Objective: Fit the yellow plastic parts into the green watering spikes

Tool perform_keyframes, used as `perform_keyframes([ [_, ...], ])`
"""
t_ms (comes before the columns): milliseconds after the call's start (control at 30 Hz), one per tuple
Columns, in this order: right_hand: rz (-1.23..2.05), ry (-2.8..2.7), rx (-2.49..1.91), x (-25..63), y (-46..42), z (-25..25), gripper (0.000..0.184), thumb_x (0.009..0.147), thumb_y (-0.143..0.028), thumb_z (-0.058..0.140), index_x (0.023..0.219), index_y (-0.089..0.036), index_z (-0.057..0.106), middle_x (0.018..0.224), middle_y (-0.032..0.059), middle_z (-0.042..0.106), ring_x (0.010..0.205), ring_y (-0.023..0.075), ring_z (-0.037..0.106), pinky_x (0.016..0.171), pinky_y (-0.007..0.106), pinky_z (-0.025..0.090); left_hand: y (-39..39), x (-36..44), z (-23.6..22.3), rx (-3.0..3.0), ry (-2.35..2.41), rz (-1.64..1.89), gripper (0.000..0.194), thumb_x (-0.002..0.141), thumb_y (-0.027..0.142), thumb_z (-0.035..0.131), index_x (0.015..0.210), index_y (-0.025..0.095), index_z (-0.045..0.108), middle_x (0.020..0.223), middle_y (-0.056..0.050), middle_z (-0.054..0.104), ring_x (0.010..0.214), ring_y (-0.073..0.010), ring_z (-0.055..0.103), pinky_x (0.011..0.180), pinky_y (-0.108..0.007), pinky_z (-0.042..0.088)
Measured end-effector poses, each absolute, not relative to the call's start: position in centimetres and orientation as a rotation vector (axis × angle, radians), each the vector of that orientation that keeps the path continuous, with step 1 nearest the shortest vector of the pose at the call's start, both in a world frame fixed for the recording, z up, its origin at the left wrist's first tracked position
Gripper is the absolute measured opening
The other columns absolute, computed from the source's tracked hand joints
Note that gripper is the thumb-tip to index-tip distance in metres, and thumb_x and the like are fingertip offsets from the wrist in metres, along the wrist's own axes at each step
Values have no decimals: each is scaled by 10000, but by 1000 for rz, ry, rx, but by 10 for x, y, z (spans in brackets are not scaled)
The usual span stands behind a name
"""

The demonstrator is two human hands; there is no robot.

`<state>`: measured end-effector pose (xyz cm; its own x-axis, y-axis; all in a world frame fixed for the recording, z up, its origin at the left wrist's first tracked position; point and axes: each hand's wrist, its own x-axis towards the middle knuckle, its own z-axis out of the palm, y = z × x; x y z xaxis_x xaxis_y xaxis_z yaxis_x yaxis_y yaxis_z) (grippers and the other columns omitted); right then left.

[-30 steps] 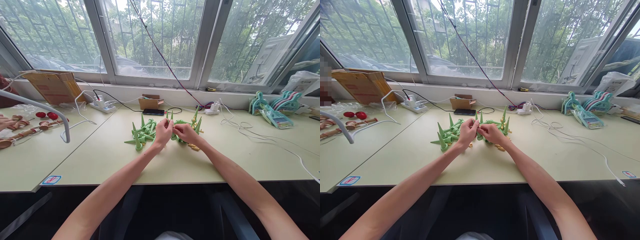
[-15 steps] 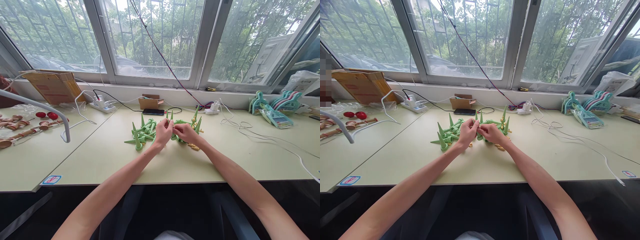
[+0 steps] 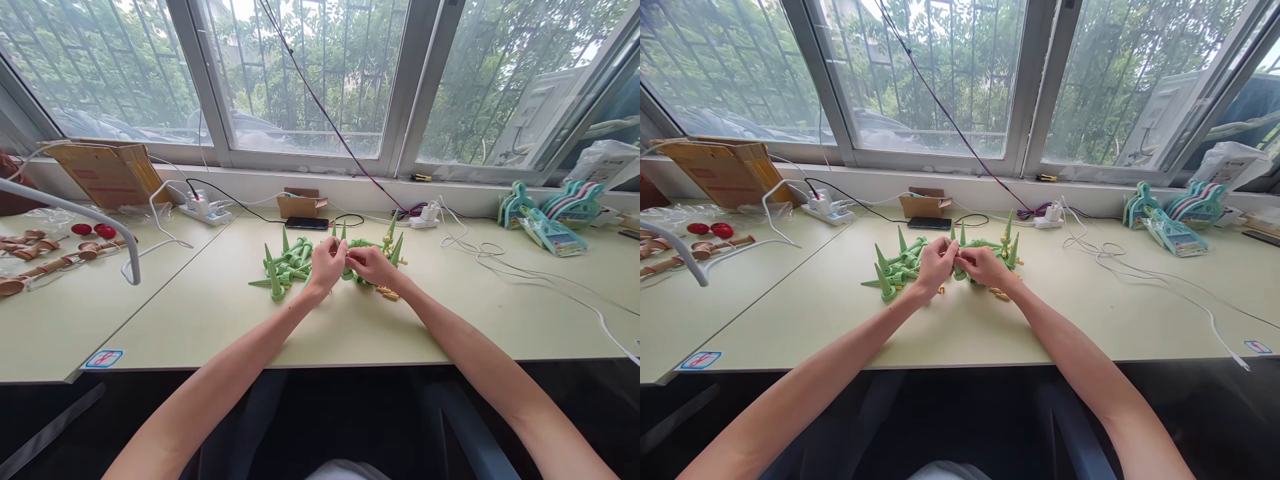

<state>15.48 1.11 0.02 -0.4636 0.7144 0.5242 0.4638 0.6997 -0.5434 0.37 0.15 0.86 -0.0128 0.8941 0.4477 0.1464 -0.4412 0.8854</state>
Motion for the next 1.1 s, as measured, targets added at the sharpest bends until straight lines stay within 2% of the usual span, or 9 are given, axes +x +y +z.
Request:
perform_keyframes([
  [267, 420, -2151, -900, 155, 12, 0, 404, 935, -432, 469, 618, -202, 373, 568, -42, 323, 556, 105, 255, 526, 261, 238, 1, 5, 9, 1631, 1083, 1523, 316, 861, 380, 572, 630, 193, 463, 554, 28, 454, 484, -91, 408, 472, -237, 323],
  [800, 429, -2152, -902, 155, 12, -1, 405, 949, -416, 444, 616, -200, 364, 572, -47, 296, 550, 101, 239, 520, 264, 226, 1, 4, 10, 1643, 1091, 1505, 312, 866, 387, 569, 644, 188, 479, 569, 26, 467, 499, -91, 409, 495, -238, 329],
  [1100, 414, -2161, -903, 155, 12, 0, 383, 947, -389, 447, 619, -200, 386, 576, -41, 330, 548, 103, 257, 522, 263, 240, 2, 4, 8, 1636, 1081, 1510, 317, 864, 396, 574, 640, 189, 486, 567, 24, 468, 498, -91, 406, 487, -238, 323],
])
